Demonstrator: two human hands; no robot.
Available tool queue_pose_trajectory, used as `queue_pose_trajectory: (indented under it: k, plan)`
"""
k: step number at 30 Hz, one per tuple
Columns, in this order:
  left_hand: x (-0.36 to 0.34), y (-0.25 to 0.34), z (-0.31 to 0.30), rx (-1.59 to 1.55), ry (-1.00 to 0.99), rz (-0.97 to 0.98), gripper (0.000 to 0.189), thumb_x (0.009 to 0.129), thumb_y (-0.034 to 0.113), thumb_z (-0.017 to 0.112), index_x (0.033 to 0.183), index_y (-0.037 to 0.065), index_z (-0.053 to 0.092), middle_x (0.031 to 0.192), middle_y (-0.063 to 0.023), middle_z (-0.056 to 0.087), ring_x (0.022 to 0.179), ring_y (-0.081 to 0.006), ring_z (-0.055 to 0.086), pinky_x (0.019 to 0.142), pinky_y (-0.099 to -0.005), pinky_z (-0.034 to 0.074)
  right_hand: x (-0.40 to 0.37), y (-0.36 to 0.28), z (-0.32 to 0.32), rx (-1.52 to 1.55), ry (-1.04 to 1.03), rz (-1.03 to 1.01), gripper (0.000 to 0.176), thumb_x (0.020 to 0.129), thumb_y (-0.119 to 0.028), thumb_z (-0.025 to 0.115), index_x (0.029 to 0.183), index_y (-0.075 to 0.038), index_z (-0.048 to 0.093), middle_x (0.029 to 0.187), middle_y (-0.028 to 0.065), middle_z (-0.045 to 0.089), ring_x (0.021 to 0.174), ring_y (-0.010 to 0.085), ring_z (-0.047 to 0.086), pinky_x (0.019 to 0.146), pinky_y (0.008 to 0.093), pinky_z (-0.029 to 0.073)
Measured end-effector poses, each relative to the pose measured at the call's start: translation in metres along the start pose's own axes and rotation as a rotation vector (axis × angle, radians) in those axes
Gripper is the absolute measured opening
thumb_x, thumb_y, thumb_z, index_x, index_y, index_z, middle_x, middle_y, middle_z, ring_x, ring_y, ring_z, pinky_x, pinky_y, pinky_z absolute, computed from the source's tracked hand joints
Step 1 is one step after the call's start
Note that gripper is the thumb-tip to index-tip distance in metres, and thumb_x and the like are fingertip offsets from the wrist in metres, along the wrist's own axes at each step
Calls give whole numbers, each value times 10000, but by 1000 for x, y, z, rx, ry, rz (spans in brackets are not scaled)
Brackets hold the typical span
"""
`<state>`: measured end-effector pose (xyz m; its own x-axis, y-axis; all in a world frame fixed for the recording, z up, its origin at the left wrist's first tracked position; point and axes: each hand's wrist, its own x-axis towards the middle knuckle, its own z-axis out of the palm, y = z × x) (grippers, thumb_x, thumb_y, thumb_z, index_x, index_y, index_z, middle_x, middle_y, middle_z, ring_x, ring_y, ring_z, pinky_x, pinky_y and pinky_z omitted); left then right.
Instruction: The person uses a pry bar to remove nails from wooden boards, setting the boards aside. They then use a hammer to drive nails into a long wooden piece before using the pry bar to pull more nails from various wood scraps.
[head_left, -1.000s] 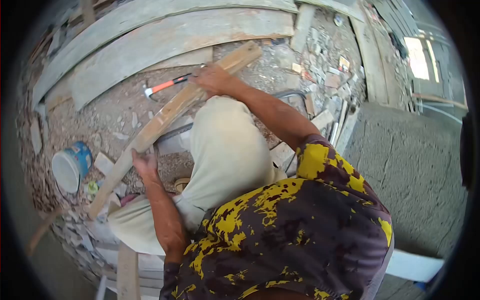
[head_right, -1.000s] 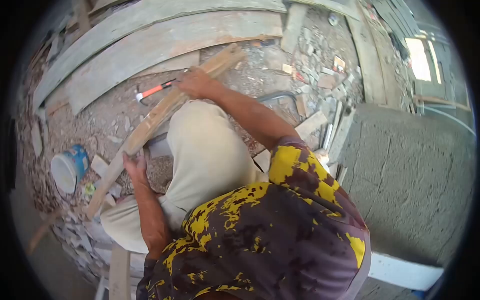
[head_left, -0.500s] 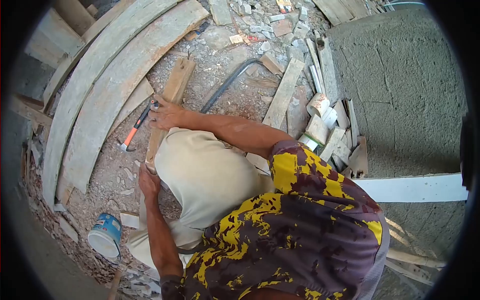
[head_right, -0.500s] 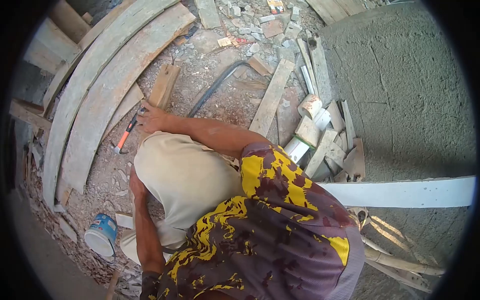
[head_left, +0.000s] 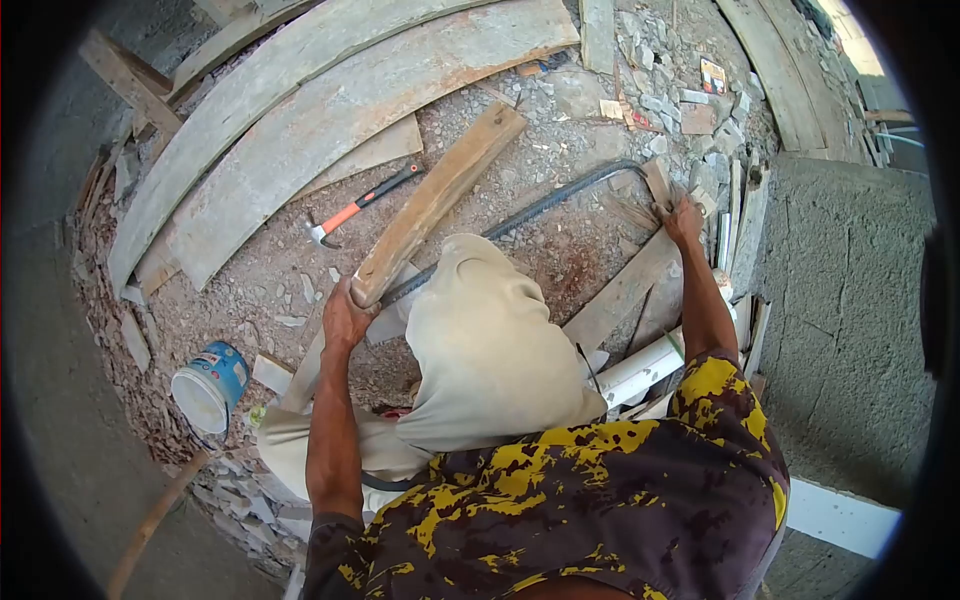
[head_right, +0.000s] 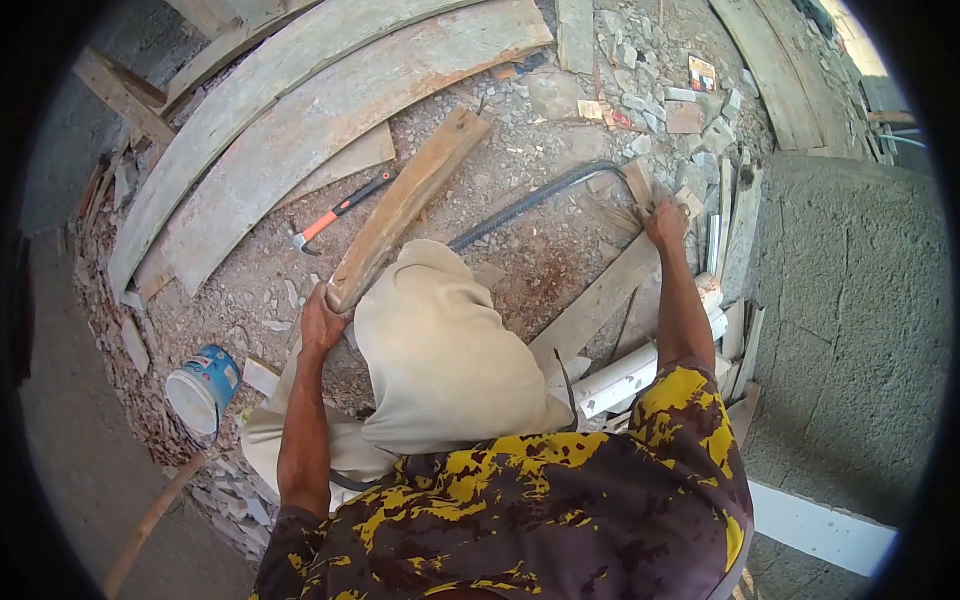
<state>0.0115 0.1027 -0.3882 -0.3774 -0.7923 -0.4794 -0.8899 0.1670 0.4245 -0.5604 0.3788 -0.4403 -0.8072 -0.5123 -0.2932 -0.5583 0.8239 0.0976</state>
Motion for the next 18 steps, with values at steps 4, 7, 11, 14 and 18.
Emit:
queue_pose_trajectory:
  k: [4, 7, 11, 14, 18]
  plan:
    - [13, 0, -5, -82, -25, -25, 536, 622, 179, 790, 1069, 33, 534, 1019, -186, 610, 986, -361, 578, 867, -425, 453, 7, -5, -2, -48, 41, 44, 772, 705, -550, 702, 1248, -30, 525, 1222, 222, 550, 1135, 415, 508, 937, 487, 420]
    - [4, 1, -14, -53, 35, -10, 544, 612, 175, 784, 1075, 27, 539, 1021, -188, 612, 967, -366, 586, 859, -424, 459, 6, 6, 10, 92, 188, 90, 803, 670, -604, 705, 1154, 25, 587, 1162, 244, 582, 1078, 394, 556, 873, 474, 448]
    - [15, 14, -18, -66, 76, 35, 522, 617, 170, 774, 1062, 20, 546, 1012, -193, 614, 964, -374, 586, 855, -428, 460, -9, -10, 1, 322, 346, 201, 794, 708, -584, 691, 1172, 49, 571, 1119, 257, 580, 1035, 388, 560, 859, 462, 445]
    - [28, 46, -15, -83, 51, 65, 502, 621, 181, 773, 1040, 17, 550, 1002, -197, 617, 960, -379, 587, 851, -433, 461, -64, -75, -20, 504, 491, 44, 745, 727, -541, 707, 1138, 68, 583, 957, 223, 574, 861, 337, 556, 775, 421, 432]
    - [54, 72, 1, -51, 76, 149, 505, 632, 219, 781, 1027, 15, 540, 988, -213, 622, 948, -392, 593, 832, -446, 470, -98, -182, -18, 574, 89, -396, 673, 724, -472, 727, 1155, 25, 581, 1005, 223, 578, 940, 370, 558, 832, 449, 440]
